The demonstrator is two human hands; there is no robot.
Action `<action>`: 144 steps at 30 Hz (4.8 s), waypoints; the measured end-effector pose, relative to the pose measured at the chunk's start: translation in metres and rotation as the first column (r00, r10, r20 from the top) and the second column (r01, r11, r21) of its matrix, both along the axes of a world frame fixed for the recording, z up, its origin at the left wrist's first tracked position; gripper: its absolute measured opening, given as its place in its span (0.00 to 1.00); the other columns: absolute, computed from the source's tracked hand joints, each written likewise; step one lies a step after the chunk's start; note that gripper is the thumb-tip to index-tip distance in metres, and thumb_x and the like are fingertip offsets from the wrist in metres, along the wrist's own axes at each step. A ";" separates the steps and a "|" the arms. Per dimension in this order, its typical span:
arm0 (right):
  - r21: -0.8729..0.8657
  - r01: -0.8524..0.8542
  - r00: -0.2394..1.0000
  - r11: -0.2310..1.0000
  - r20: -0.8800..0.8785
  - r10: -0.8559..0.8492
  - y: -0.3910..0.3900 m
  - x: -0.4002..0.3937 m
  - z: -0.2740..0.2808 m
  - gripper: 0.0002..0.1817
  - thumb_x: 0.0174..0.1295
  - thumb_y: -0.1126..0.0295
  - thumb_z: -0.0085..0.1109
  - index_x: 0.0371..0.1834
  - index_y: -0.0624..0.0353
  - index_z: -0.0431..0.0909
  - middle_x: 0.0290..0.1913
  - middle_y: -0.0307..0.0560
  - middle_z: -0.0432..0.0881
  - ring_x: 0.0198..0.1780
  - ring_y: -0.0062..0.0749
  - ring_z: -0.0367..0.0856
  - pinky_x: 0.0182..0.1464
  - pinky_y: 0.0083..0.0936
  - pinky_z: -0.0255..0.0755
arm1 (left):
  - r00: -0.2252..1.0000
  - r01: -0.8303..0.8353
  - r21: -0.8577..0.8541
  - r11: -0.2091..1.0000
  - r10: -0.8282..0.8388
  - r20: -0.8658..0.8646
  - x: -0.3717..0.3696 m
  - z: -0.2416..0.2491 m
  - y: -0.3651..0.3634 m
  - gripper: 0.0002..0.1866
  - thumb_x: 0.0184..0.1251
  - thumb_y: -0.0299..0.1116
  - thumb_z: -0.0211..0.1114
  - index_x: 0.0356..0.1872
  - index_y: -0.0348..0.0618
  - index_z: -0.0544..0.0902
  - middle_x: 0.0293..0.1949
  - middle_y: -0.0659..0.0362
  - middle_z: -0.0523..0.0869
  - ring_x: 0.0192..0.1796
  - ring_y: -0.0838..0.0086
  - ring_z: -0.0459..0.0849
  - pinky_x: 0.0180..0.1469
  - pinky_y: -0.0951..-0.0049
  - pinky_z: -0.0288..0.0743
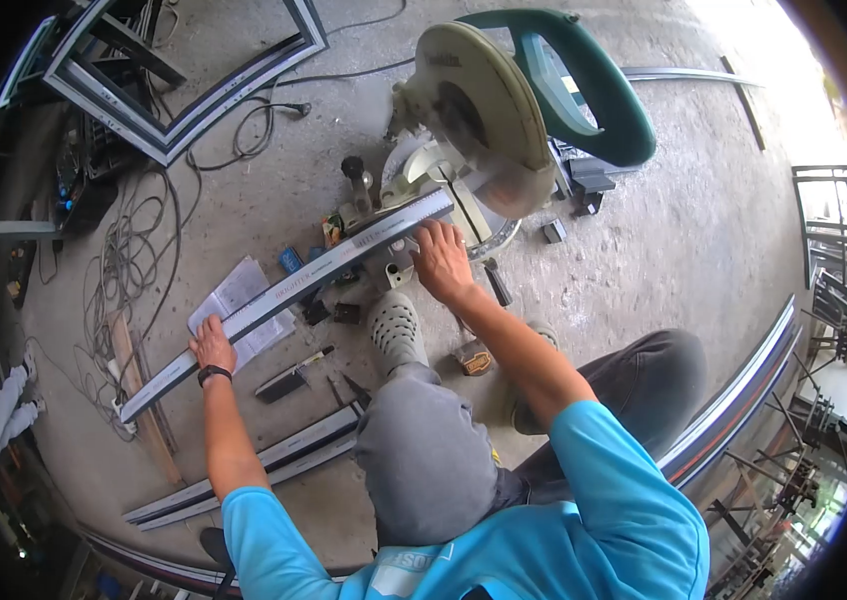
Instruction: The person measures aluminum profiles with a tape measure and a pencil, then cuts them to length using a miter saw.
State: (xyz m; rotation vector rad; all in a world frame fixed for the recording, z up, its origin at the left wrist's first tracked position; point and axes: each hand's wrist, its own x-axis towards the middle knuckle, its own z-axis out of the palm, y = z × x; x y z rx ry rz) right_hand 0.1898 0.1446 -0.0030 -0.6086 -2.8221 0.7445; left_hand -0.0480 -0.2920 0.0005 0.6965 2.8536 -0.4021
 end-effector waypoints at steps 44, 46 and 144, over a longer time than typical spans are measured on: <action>-0.702 0.376 0.874 0.604 0.051 -0.484 0.169 0.051 0.245 0.48 0.77 0.29 0.29 0.59 0.68 0.79 0.40 0.53 0.89 0.38 0.34 0.89 0.39 0.30 0.82 | 0.745 -0.078 0.359 0.930 -0.185 0.641 0.028 -0.014 0.301 0.70 0.33 0.77 0.79 0.78 0.43 0.68 0.70 0.35 0.76 0.77 0.44 0.69 0.79 0.56 0.64; -0.736 0.340 0.883 0.585 0.036 -0.468 0.170 0.063 0.227 0.48 0.77 0.28 0.29 0.59 0.68 0.79 0.42 0.54 0.90 0.39 0.35 0.89 0.40 0.31 0.82 | 0.755 -0.077 0.358 0.931 -0.180 0.630 0.028 -0.012 0.300 0.69 0.32 0.77 0.79 0.77 0.43 0.69 0.70 0.35 0.77 0.78 0.44 0.68 0.79 0.55 0.63; -0.327 0.374 0.909 0.868 -0.056 -0.413 0.176 0.013 0.291 0.37 0.81 0.40 0.34 0.50 0.67 0.80 0.38 0.64 0.87 0.44 0.54 0.89 0.49 0.43 0.78 | 0.834 0.072 0.291 0.954 -0.218 0.506 0.037 -0.012 0.302 0.64 0.40 0.74 0.78 0.77 0.41 0.68 0.63 0.39 0.83 0.67 0.51 0.81 0.68 0.56 0.76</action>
